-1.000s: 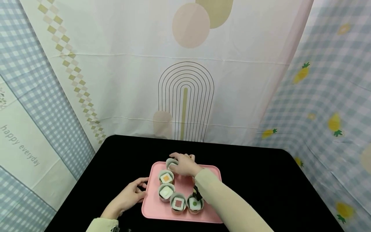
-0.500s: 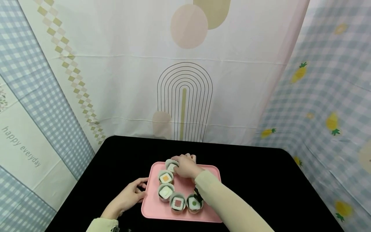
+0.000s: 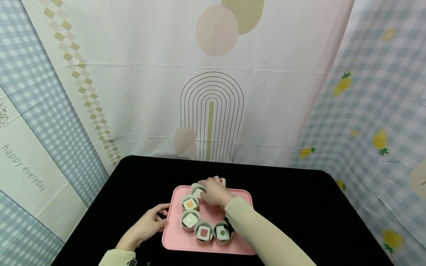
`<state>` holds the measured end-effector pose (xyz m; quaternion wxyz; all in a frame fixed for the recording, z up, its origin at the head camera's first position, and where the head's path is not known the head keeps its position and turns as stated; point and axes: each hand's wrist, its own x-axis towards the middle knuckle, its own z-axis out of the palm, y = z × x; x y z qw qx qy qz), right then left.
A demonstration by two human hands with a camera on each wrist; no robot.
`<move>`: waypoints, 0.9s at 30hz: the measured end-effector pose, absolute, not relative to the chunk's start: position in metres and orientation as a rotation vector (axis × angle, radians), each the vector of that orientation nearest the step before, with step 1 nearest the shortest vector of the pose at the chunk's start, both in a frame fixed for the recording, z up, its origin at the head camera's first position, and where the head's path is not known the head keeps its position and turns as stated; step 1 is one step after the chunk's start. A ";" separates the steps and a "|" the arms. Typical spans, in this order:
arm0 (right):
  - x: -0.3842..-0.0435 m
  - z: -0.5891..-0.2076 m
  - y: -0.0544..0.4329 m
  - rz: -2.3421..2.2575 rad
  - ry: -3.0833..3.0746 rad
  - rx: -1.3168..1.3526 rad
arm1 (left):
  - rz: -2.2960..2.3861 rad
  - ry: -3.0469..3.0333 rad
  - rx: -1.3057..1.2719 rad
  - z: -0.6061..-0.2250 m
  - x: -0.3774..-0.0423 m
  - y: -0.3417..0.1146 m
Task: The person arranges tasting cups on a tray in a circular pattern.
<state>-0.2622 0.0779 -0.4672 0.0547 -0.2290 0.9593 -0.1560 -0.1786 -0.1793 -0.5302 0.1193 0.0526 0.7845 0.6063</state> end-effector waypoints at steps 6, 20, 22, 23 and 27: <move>-0.259 -0.465 0.083 -0.503 2.900 -0.684 | 1.761 2.295 0.166 -0.529 -0.178 -0.180; -0.223 -0.445 0.152 -1.007 2.869 -0.512 | 1.423 2.602 0.234 -0.510 -0.163 -0.172; -0.215 -0.449 0.157 -0.982 2.947 -0.494 | 1.309 2.709 0.236 -0.506 -0.158 -0.168; -0.211 -0.452 0.158 -0.957 2.998 -0.487 | 1.245 2.769 0.241 -0.505 -0.155 -0.166; -0.193 -0.462 0.157 -0.788 3.214 -0.457 | 1.020 2.956 0.290 -0.500 -0.145 -0.157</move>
